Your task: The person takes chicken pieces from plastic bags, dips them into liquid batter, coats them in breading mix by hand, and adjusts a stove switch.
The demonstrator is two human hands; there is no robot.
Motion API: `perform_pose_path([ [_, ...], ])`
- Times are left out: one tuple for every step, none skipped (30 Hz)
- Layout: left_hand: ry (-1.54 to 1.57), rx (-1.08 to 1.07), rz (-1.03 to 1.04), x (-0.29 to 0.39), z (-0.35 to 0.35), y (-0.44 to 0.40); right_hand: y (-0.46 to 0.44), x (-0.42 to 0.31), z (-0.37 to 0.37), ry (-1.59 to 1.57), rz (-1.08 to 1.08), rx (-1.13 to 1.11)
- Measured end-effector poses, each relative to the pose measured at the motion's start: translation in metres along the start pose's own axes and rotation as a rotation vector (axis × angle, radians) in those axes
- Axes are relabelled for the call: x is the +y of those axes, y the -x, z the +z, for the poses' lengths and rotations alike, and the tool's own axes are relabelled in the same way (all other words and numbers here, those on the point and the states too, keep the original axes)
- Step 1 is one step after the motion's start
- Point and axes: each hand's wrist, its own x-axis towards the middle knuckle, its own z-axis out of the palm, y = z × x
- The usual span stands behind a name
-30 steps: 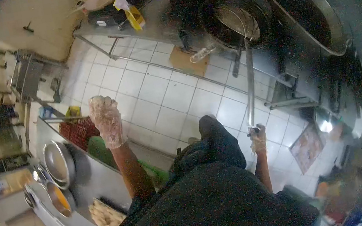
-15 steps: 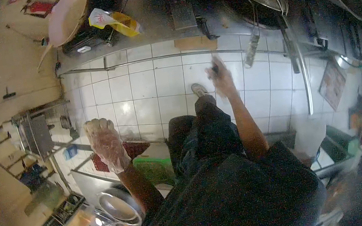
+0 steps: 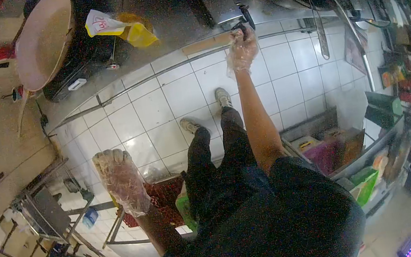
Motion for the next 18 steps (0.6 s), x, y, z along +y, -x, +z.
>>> perform_pose_path([
  [-0.055,0.139,0.019,0.002,-0.012,0.005,0.004,0.005,0.001,0.051,-0.042,0.027],
  [-0.049,0.129,0.008,0.003,-0.022,0.006,0.008,0.011,-0.001,0.102,-0.082,0.053],
  [-0.041,0.119,0.000,0.004,-0.032,0.005,0.010,0.019,-0.005,0.131,-0.121,0.038],
  [-0.049,0.174,-0.005,0.003,-0.030,0.000,0.010,0.031,-0.010,0.159,-0.159,0.020],
  [-0.057,0.228,-0.011,0.003,-0.019,-0.010,0.009,0.035,-0.010,0.186,-0.197,0.001],
  [-0.081,0.346,-0.015,0.000,-0.002,-0.018,0.009,0.040,-0.010,0.204,-0.215,0.037],
  [-0.108,0.465,-0.020,-0.002,0.012,-0.025,0.011,0.039,-0.005,0.222,-0.232,0.074],
  [-0.120,0.428,-0.027,-0.003,0.009,-0.027,0.014,0.039,-0.001,0.240,-0.249,0.110],
  [-0.132,0.390,-0.031,-0.004,0.007,-0.030,0.015,0.037,0.004,0.257,-0.236,0.126],
  [-0.147,0.353,-0.035,-0.005,0.005,-0.032,0.018,0.030,0.009,0.275,-0.220,0.143],
  [-0.174,0.407,-0.034,-0.006,0.009,-0.034,0.020,0.025,0.014,0.294,-0.202,0.161],
  [-0.200,0.462,-0.033,-0.008,0.016,-0.036,0.020,0.023,0.018,0.285,-0.237,0.179],
  [-0.227,0.517,-0.032,-0.009,0.019,-0.038,0.020,0.020,0.021,0.278,-0.273,0.196],
  [-0.221,0.459,-0.040,-0.008,0.014,-0.039,0.020,0.019,0.023,0.268,-0.310,0.212],
  [-0.214,0.400,-0.045,-0.007,0.006,-0.040,0.018,0.020,0.023,0.349,-0.355,0.198],
  [-0.210,0.342,-0.053,-0.005,0.001,-0.040,0.017,0.020,0.020,0.431,-0.397,0.184],
  [-0.222,0.360,-0.057,-0.005,-0.001,-0.041,0.016,0.021,0.018,0.513,-0.439,0.170],
  [-0.233,0.377,-0.061,-0.004,-0.002,-0.042,0.016,0.023,0.019,0.514,-0.445,0.176],
])
